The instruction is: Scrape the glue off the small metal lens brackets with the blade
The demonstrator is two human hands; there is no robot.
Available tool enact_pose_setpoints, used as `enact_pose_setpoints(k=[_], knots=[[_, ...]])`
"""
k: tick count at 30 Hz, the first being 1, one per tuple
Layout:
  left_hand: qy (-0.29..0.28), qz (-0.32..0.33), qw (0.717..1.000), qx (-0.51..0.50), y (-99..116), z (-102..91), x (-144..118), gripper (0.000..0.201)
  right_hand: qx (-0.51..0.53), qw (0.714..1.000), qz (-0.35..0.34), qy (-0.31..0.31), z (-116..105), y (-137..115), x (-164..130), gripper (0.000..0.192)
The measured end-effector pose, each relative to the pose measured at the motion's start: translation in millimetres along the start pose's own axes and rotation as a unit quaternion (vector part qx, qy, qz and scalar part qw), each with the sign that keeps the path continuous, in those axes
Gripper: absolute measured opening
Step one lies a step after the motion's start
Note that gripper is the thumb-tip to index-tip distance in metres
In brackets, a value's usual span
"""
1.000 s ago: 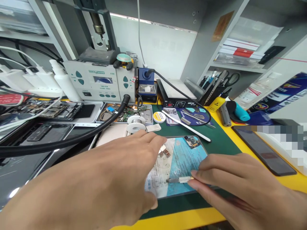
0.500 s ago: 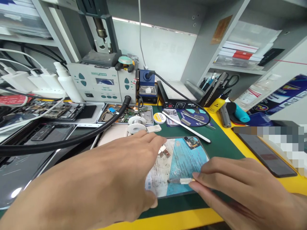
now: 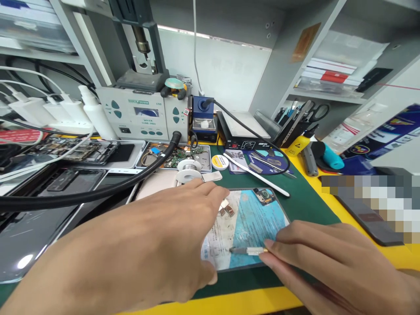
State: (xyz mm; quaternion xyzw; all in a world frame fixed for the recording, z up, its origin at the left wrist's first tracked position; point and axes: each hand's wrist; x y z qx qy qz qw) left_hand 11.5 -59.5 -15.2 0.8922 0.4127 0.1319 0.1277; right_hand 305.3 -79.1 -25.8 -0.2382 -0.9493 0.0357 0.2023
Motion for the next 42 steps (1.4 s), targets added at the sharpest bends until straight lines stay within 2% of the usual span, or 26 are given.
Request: enact_pose_setpoints(k=[2,8,12,18,23,29,35,40,42], knots=[[-0.002,-0.003,1.0,-0.007,0,0.2,0,0.077,-0.006,1.0,-0.003,-0.013,2,-1,-2,0.013],[-0.005,0.007,1.0,-0.022,0,-4.3,-1,0.054,-0.008,1.0,-0.002,-0.012,7,-1,-5,0.014],[-0.002,0.004,1.0,-0.011,-1,-2.1,1,0.059,-0.002,1.0,0.006,-0.014,4,-1,-4,0.015],[-0.003,0.005,1.0,-0.014,2,-1.7,0,0.078,-0.022,0.999,0.001,0.034,6,-7,6,0.021],[-0.004,0.003,1.0,-0.002,0,-5.1,-2,0.075,-0.034,0.999,-0.005,0.014,7,-6,4,0.022],[-0.018,-0.001,1.0,-0.006,0,-6.6,1,0.079,-0.042,0.998,-0.013,0.04,8,-6,5,0.027],[-0.023,0.004,1.0,-0.001,-1,-6.4,-1,0.074,-0.046,0.999,-0.017,0.017,7,-5,4,0.026],[-0.022,-0.001,1.0,0.003,-1,-5.1,-3,0.084,-0.041,0.998,-0.031,0.025,5,-6,7,0.03],[-0.027,0.0,1.0,0.001,-1,-5.0,-2,0.076,-0.044,0.999,-0.029,0.014,5,-6,7,0.032]])
Point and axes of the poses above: each hand's wrist, its own x-axis towards the middle knuckle, its own z-axis out of the palm, y = z × x, and after that the axes turned 5 degrees about x, right-handed
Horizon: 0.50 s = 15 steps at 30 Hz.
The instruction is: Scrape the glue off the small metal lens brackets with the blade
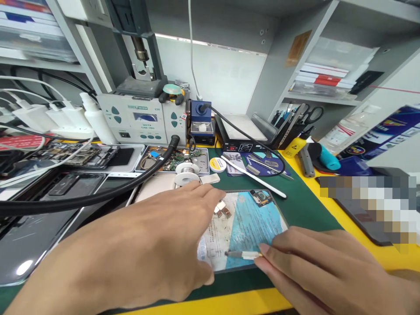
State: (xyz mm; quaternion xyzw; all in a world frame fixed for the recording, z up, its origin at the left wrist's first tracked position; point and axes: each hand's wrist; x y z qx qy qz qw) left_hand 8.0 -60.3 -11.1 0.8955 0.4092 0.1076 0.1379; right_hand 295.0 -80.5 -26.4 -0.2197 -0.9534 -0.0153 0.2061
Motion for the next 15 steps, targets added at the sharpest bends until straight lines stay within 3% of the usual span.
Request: enact_pose_setpoints(k=[3,7,15], knots=[[0.001,0.005,1.0,0.005,-0.8,0.2,2.0,0.071,-0.015,1.0,0.012,0.017,1.4,-0.7,-0.2,0.033],[0.0,-0.004,1.0,0.007,-1.8,-0.7,2.1,0.084,-0.022,0.999,0.01,0.022,1.7,-2.1,2.5,0.036],[0.006,0.003,1.0,0.005,-1.2,-2.7,1.3,0.068,-0.029,1.0,-0.001,0.006,-1.3,-1.4,3.2,0.036]])
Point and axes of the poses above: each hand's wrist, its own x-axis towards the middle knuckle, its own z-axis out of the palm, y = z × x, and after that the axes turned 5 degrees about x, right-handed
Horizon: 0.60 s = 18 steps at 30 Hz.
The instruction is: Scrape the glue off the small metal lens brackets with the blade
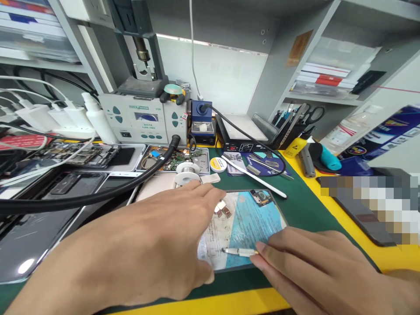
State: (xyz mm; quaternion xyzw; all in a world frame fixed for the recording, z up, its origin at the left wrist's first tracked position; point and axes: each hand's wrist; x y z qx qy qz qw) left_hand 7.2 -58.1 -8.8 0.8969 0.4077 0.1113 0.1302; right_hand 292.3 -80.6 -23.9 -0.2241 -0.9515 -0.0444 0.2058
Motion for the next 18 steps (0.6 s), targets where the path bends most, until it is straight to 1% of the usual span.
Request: enact_pose_setpoints(k=[3,6,11,14,18], knots=[[-0.003,-0.005,1.0,-0.007,1,-0.7,2,0.067,0.011,1.0,0.0,-0.01,1,1,-2,0.035],[-0.018,-0.006,1.0,-0.017,3,-3.1,4,0.064,0.018,1.0,0.022,0.003,2,1,-6,0.034],[-0.009,-0.008,1.0,-0.015,2,-2.4,1,0.077,0.026,0.999,0.022,-0.008,4,1,-14,0.025],[-0.009,-0.011,1.0,-0.02,1,0.2,0,0.081,0.031,0.999,0.029,0.012,5,1,-11,0.024],[-0.007,-0.002,1.0,-0.024,2,1.2,2,0.078,0.052,0.997,0.034,0.041,4,0,-2,0.027]])
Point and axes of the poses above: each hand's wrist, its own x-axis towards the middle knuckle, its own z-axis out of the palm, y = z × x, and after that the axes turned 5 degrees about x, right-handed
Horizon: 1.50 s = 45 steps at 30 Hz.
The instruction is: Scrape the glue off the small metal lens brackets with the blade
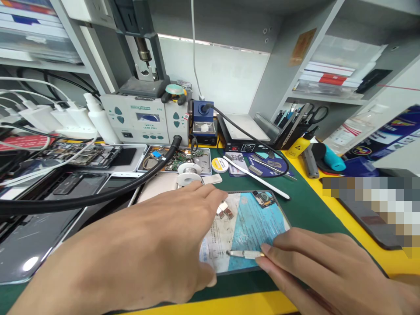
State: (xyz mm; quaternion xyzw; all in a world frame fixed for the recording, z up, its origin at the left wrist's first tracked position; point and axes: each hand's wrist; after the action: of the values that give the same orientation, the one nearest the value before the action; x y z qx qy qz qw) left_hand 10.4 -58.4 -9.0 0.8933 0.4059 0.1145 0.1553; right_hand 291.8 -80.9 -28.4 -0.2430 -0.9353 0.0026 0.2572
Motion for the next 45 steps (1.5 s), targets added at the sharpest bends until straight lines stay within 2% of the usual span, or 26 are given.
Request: enact_pose_setpoints(k=[5,11,14,18,21,26,31,35,39,45], knots=[[-0.004,-0.017,1.0,-0.003,3,-1.8,1,0.078,0.01,1.0,0.018,0.008,1,-2,4,0.024],[-0.017,-0.005,1.0,-0.018,5,-7.6,4,0.047,0.018,1.0,-0.007,-0.001,0,-1,7,0.032],[-0.03,-0.015,0.999,-0.019,7,-9.6,5,0.048,-0.006,0.999,-0.023,-0.021,1,-1,7,0.033],[-0.029,-0.011,0.999,-0.019,9,-12.1,6,0.043,-0.026,0.999,-0.033,-0.002,3,-1,6,0.035],[-0.028,-0.009,1.0,-0.01,9,-13.2,7,0.048,-0.031,0.999,-0.033,-0.004,3,-3,8,0.035],[-0.033,-0.013,0.999,-0.004,9,-14.2,6,0.048,-0.032,0.999,-0.012,-0.008,2,-5,11,0.03],[-0.046,-0.023,0.999,-0.006,11,-16.1,4,0.057,-0.017,1.0,-0.016,0.0,1,0,6,0.023],[-0.043,-0.016,0.999,-0.012,11,-15.2,7,0.051,-0.031,0.998,-0.038,-0.024,2,2,3,0.02],[-0.032,0.005,0.999,-0.012,9,-13.9,7,0.045,-0.029,0.999,-0.022,-0.02,6,-1,7,0.028],[-0.047,-0.027,0.999,0.0,12,-17.0,7,0.043,-0.019,1.0,-0.018,-0.013,0,-4,13,0.031]])
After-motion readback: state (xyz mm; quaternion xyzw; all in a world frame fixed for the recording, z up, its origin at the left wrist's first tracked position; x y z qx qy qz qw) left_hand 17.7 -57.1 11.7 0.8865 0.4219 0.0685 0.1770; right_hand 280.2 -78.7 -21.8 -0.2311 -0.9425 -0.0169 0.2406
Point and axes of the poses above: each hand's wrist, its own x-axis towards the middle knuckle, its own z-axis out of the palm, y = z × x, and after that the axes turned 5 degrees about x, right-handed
